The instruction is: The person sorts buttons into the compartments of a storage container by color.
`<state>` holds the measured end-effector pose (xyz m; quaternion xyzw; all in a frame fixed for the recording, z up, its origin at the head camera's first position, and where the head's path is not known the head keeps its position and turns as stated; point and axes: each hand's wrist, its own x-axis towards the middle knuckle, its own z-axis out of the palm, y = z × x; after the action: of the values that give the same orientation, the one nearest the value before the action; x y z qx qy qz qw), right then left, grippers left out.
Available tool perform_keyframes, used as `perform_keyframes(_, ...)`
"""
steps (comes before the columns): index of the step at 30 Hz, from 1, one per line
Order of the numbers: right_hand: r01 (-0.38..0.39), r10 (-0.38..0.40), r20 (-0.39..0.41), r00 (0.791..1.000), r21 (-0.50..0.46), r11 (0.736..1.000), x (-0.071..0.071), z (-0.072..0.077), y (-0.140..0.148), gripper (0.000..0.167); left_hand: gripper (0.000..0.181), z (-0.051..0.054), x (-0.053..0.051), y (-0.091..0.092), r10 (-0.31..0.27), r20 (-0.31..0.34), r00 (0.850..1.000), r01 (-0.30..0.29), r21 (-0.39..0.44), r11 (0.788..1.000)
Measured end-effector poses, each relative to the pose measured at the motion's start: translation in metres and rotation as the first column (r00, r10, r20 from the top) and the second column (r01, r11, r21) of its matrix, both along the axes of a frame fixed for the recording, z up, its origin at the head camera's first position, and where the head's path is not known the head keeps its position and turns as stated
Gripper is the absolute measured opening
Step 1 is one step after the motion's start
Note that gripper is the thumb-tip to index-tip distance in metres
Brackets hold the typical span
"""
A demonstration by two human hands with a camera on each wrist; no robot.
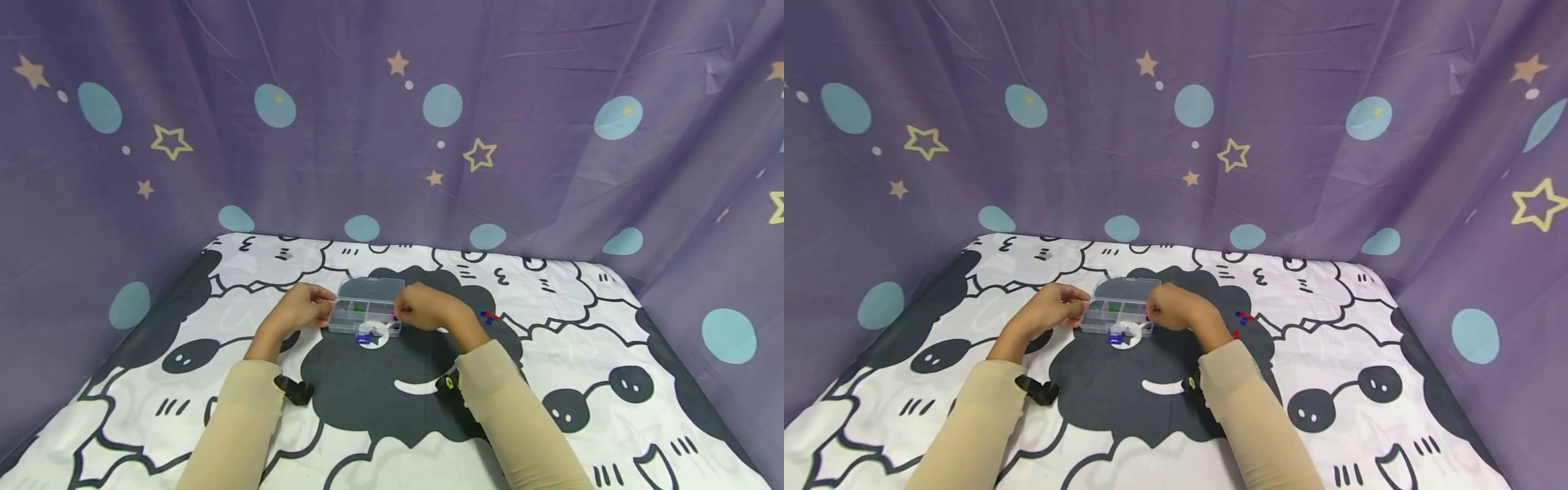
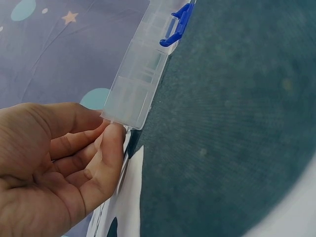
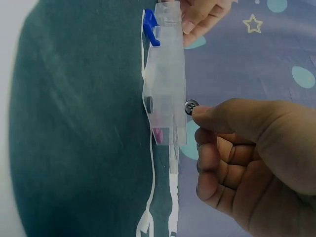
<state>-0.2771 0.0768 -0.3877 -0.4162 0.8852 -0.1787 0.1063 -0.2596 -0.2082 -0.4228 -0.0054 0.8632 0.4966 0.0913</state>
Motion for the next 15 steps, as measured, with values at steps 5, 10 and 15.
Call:
perform_keyframes(5, 0.011, -0.011, 0.0, 1.0, 0.02, 1.0, 0.0003, -0.0005, -0.0019, 0.02, 0.024, 0.0003, 0.0002, 0.0001, 0.006, 0.005, 1.0, -0.006, 0.0, 1.0)
perform_keyframes(10, 0.029, -0.03, 0.023, 0.999, 0.015, 0.999, 0.0015, 0.0016, 0.0011, 0.013, 0.025, 0.0002, 0.0001, 0.0002, -0.001, 0.007, 1.0, 0.001, 0.005, 1.0)
perform_keyframes(15, 0.049, -0.049, 0.047, 0.998, -0.003, 0.999, 0.0016, 0.0038, 0.008, 0.01, 0.025, 0.0005, 0.0, 0.0001, -0.004, 0.008, 1.0, 0.004, 0.003, 1.0)
